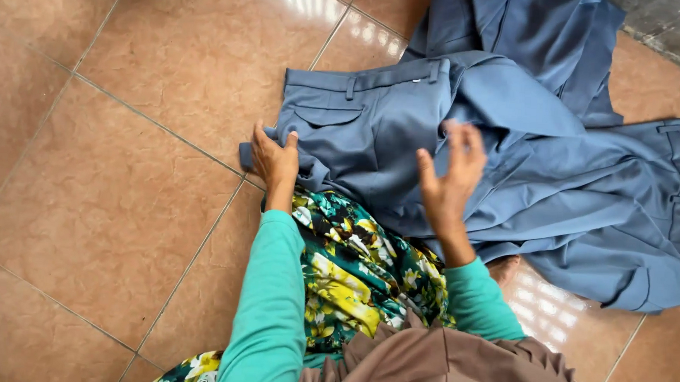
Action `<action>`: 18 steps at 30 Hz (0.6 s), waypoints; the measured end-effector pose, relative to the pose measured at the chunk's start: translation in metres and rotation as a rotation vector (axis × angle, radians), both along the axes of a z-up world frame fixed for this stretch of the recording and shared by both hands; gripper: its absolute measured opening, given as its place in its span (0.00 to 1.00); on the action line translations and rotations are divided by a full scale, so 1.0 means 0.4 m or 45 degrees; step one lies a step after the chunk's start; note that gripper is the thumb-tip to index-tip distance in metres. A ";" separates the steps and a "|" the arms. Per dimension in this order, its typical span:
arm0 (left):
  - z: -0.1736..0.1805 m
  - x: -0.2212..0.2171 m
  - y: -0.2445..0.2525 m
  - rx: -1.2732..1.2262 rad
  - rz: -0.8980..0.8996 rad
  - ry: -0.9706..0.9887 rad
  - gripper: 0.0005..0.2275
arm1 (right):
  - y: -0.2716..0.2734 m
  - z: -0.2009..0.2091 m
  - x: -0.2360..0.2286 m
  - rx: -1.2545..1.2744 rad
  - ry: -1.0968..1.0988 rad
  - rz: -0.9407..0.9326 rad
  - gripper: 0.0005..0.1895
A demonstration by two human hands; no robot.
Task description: Folding blue trousers and stacking them neatly on the floor.
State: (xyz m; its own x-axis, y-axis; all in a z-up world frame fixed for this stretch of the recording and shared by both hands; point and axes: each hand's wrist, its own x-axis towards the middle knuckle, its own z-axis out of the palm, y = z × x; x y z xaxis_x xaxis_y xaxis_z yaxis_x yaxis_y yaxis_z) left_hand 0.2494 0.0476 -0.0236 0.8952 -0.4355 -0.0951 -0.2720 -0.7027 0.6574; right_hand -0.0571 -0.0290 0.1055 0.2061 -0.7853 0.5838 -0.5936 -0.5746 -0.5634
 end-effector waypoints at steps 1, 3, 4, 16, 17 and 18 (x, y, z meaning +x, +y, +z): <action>0.039 -0.015 -0.009 0.000 0.004 -0.002 0.35 | -0.035 -0.054 -0.008 0.000 -0.002 0.004 0.29; 0.115 -0.041 -0.017 0.034 -0.092 -0.236 0.31 | -0.098 -0.166 -0.017 0.894 -0.559 0.055 0.44; 0.155 -0.060 -0.027 0.040 -0.085 -0.238 0.31 | -0.094 -0.174 0.020 0.901 -0.558 0.061 0.44; 0.146 -0.034 -0.088 0.123 -0.304 0.195 0.27 | 0.046 -0.041 0.255 0.894 -0.025 1.000 0.28; 0.202 -0.036 -0.039 0.060 -0.211 0.380 0.30 | 0.035 -0.016 0.246 0.745 -0.068 0.909 0.21; 0.256 -0.042 0.012 -0.004 -0.117 0.568 0.33 | 0.027 0.008 0.236 0.601 -0.107 0.816 0.15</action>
